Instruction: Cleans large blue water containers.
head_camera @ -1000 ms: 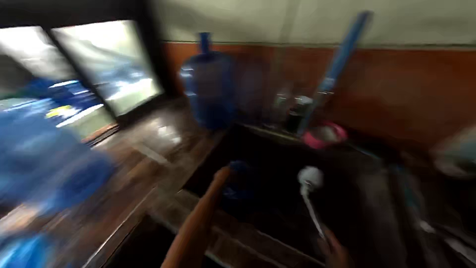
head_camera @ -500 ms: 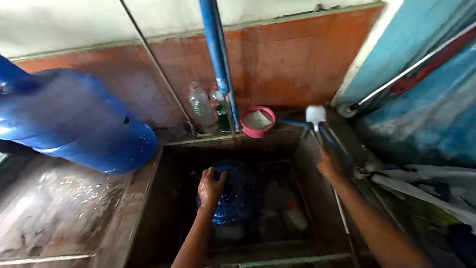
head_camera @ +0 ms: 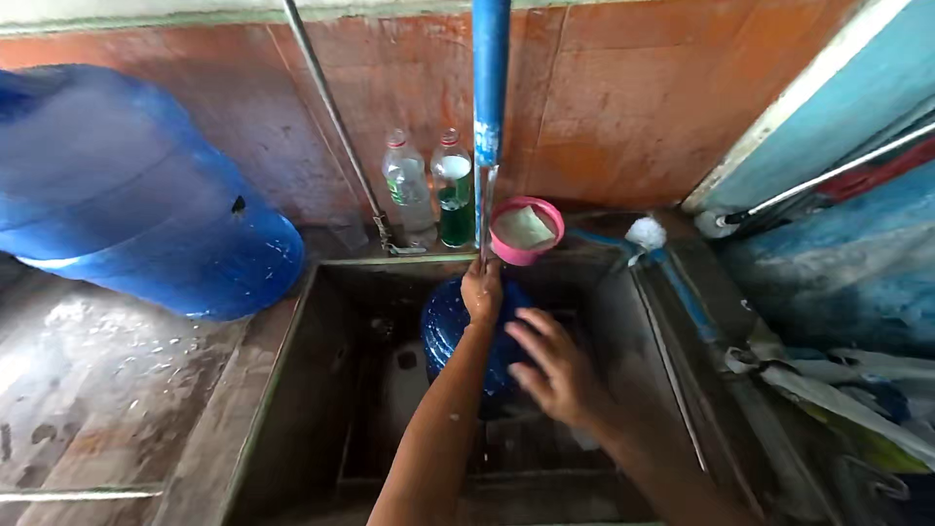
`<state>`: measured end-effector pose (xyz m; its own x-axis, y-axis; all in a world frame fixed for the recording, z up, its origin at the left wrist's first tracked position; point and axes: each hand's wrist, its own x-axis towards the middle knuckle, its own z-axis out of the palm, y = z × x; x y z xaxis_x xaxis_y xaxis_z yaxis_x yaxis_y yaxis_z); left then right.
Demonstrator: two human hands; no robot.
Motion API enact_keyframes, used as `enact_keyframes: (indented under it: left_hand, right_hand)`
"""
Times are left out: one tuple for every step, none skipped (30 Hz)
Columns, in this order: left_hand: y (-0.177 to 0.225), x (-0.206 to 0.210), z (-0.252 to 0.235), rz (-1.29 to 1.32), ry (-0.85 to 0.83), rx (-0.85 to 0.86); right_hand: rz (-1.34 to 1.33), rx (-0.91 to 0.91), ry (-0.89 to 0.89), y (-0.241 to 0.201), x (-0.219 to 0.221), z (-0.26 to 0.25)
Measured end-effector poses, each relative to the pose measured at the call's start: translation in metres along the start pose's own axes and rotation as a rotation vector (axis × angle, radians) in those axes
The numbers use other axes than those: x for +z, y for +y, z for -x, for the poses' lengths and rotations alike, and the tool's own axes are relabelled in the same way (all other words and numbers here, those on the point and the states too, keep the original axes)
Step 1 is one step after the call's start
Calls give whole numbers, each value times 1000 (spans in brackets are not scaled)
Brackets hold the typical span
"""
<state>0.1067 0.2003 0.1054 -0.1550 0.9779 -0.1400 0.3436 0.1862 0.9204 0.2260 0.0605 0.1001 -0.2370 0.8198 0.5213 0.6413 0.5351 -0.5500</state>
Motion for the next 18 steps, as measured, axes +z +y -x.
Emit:
enact_keyframes:
  left_hand:
    - [-8,3,4,75,26,-4]
    - [-18,4,10,142,35,13]
    - [-25,0,18,216,21,43]
    - [-32,-6,28,304,12,94]
    - [-36,-11,36,375,27,124]
    - [-38,-16,41,420,62,119]
    - [-40,-21,44,453,90,118]
    - [-43,-23,45,472,119,121]
    - [-46,-24,46,497,146,110]
    - [-48,-23,45,516,166,100]
    - [-48,-23,44,530,157,99]
    - [-46,-22,43,532,133,95]
    - [-43,-22,42,526,100,84]
    - [-41,-22,39,511,61,68]
    - [-42,-22,35,501,12,48]
    - [-45,-22,31,495,-30,33]
    - [-48,-20,26,487,-43,33]
    - [-49,-16,22,476,-14,52]
  right_hand:
    - [-37,-41,27,-11,16,-11]
    - [-45,-32,60,-13,32,-22]
    - [-50,22,96,-5,48,-31]
    - [-96,111,103,7,61,-41]
    - [-203,223,66,17,69,-49]
    - [-357,325,30,22,72,-58]
    - [-498,397,-7,22,73,-65]
    - [-608,461,-51,20,73,-71]
    - [-684,511,-69,15,74,-72]
    - [-724,556,-56,10,76,-73]
    - [-738,590,-21,5,76,-73]
    - [-735,612,17,1,74,-72]
    - [-731,625,42,-1,71,-71]
    - [-722,619,57,-1,69,-69]
    - [-711,606,59,1,68,-67]
    - [-692,591,45,6,68,-65]
    - [-668,580,18,10,68,-64]
    - [-649,565,-4,15,67,-66]
